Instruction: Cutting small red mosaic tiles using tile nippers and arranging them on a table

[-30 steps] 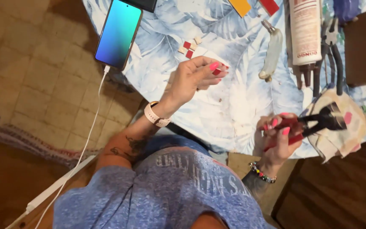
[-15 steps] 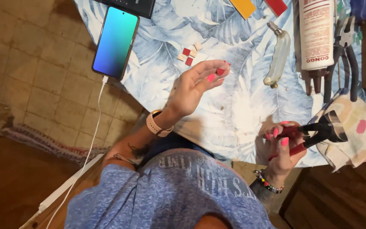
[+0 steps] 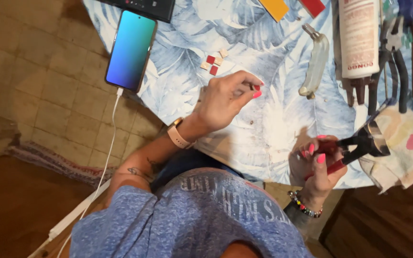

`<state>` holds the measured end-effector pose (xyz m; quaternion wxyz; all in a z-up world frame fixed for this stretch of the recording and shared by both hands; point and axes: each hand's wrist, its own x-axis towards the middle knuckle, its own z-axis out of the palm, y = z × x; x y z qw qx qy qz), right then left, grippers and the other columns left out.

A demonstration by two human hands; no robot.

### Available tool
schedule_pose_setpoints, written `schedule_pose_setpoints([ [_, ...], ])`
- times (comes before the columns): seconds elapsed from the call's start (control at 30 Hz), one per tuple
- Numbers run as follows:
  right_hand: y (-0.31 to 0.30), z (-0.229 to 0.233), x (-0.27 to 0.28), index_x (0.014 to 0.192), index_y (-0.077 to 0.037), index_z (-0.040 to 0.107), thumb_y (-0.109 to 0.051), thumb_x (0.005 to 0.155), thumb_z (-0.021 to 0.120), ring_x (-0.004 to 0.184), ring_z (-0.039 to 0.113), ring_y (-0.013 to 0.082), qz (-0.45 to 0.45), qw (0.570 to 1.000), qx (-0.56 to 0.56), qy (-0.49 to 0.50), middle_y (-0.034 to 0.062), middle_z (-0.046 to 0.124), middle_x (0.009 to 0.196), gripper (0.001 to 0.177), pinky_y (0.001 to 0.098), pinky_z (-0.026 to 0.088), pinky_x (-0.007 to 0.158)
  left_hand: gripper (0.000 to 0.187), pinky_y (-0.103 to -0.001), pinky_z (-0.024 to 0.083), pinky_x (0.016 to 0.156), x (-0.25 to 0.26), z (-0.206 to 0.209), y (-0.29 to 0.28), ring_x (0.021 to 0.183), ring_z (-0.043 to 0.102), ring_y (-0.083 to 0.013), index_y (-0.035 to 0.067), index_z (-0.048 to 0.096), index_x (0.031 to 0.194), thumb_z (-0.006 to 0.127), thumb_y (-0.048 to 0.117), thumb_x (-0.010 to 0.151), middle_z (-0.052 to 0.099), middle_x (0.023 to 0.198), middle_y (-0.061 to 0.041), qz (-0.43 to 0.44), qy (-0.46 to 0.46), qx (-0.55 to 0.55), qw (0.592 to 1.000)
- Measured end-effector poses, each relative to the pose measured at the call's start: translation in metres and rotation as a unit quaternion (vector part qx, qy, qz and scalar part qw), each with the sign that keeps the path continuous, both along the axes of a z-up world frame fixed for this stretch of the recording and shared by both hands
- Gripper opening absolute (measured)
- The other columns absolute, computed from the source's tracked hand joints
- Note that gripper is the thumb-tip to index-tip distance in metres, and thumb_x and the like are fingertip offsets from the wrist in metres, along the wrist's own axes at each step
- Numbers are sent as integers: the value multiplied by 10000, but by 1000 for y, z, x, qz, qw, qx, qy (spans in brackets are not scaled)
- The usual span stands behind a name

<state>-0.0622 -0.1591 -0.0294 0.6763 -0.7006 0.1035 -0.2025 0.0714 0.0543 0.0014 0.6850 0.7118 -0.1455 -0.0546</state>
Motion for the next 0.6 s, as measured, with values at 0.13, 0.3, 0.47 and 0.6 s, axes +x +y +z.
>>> schedule_pose_setpoints([
  [0.13, 1, 3, 1, 1005, 66, 419, -241, 807, 508, 585, 400, 165, -7, 999, 27, -16, 123, 394, 672, 377, 323, 403, 563, 161, -304, 541, 621, 14, 13, -5, 749, 629, -284, 39, 593, 873, 580, -36, 731, 606, 788, -131, -62, -118, 92, 987],
  [0.3, -2, -2, -1, 1000, 75, 419, -209, 808, 496, 572, 414, 167, 16, 999, 26, -37, 124, 409, 664, 351, 328, 409, 560, 174, -273, 537, 632, 11, 22, -17, 755, 635, -246, 36, 583, 909, 538, -31, 755, 614, 777, -138, -50, -63, 44, 996],
  [0.47, -9, -6, -4, 989, 100, 433, -159, 792, 495, 584, 418, 174, 42, 998, 6, -44, 133, 416, 670, 331, 312, 415, 572, 217, -275, 528, 700, 6, 18, -19, 817, 632, -246, 28, 557, 976, 552, -39, 769, 614, 879, -169, -60, -7, -9, 998],
  [0.6, -2, 3, -2, 927, 86, 472, -170, 788, 516, 579, 421, 160, 50, 998, -4, -43, 136, 443, 661, 295, 289, 415, 562, 203, -258, 514, 745, 2, 20, -19, 873, 615, -209, 26, 564, 974, 573, -25, 778, 624, 909, -153, -59, 23, -56, 996],
])
